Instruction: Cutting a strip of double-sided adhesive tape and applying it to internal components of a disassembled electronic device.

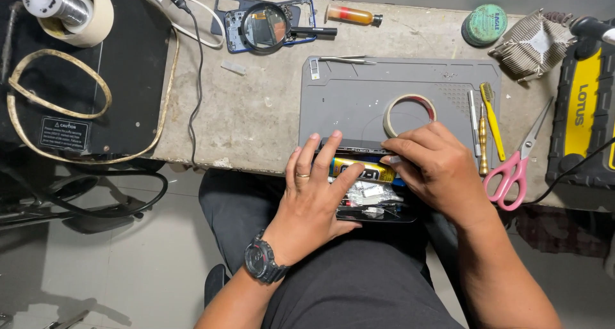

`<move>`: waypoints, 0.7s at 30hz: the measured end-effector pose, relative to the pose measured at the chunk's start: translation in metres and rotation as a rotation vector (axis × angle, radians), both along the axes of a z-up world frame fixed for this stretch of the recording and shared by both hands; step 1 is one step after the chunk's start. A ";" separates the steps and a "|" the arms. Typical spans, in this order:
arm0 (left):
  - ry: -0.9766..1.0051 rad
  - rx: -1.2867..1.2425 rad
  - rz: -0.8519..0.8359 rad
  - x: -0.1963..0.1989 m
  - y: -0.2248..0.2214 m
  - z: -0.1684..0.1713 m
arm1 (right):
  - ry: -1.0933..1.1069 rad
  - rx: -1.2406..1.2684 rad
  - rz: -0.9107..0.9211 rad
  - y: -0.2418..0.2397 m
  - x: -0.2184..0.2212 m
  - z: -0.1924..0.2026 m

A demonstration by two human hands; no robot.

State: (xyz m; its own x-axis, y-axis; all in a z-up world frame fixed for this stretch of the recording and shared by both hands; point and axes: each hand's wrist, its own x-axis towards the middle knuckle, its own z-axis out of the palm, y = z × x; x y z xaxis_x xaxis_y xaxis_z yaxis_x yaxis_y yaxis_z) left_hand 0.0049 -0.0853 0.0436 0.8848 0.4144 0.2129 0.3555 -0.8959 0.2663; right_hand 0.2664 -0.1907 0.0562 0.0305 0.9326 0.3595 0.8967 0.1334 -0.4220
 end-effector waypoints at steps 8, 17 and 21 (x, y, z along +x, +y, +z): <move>-0.023 -0.060 -0.019 0.000 0.003 -0.004 | 0.011 -0.028 -0.006 -0.002 0.002 -0.003; -0.047 -0.092 -0.029 0.012 0.006 -0.003 | 0.015 -0.029 -0.008 -0.002 0.011 -0.002; -0.114 -0.090 -0.024 0.023 0.003 -0.004 | -0.006 -0.016 -0.016 -0.004 0.019 -0.002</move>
State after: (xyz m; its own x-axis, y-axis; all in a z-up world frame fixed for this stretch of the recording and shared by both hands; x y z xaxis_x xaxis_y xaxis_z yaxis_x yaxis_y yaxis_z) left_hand 0.0279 -0.0823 0.0392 0.8668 0.4155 0.2756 0.2971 -0.8744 0.3836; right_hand 0.2859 -0.1947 0.0538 0.0433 0.9378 0.3445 0.9010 0.1123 -0.4190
